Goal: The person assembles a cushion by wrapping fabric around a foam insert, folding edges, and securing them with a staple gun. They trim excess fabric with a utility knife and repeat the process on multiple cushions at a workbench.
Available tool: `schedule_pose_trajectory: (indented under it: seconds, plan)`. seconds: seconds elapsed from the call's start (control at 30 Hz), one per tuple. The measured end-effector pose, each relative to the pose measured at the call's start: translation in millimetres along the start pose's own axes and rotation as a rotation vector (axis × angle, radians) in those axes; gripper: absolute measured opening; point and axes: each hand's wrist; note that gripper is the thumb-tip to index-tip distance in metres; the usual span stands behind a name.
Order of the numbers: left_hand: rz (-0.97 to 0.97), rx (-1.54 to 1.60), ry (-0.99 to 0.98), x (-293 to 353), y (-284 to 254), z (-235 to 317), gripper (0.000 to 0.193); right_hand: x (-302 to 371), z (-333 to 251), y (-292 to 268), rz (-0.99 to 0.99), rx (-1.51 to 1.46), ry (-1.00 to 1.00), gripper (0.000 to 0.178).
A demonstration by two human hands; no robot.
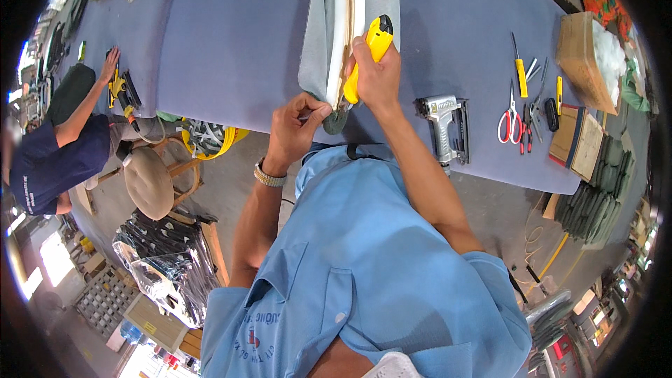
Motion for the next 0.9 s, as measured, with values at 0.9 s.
schedule_pose_trajectory:
  seconds: [0.9]
  plan:
    - [-0.056,0.020,-0.001,5,2,3,0.018,10,-5,-11,0.078,-0.070,-0.050,0.011]
Point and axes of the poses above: each hand's wrist, its own x-axis away from the middle knuckle, its own y-axis out of the palm, z = x × y, and after that the axes turned 3 degrees about -y, right-handed
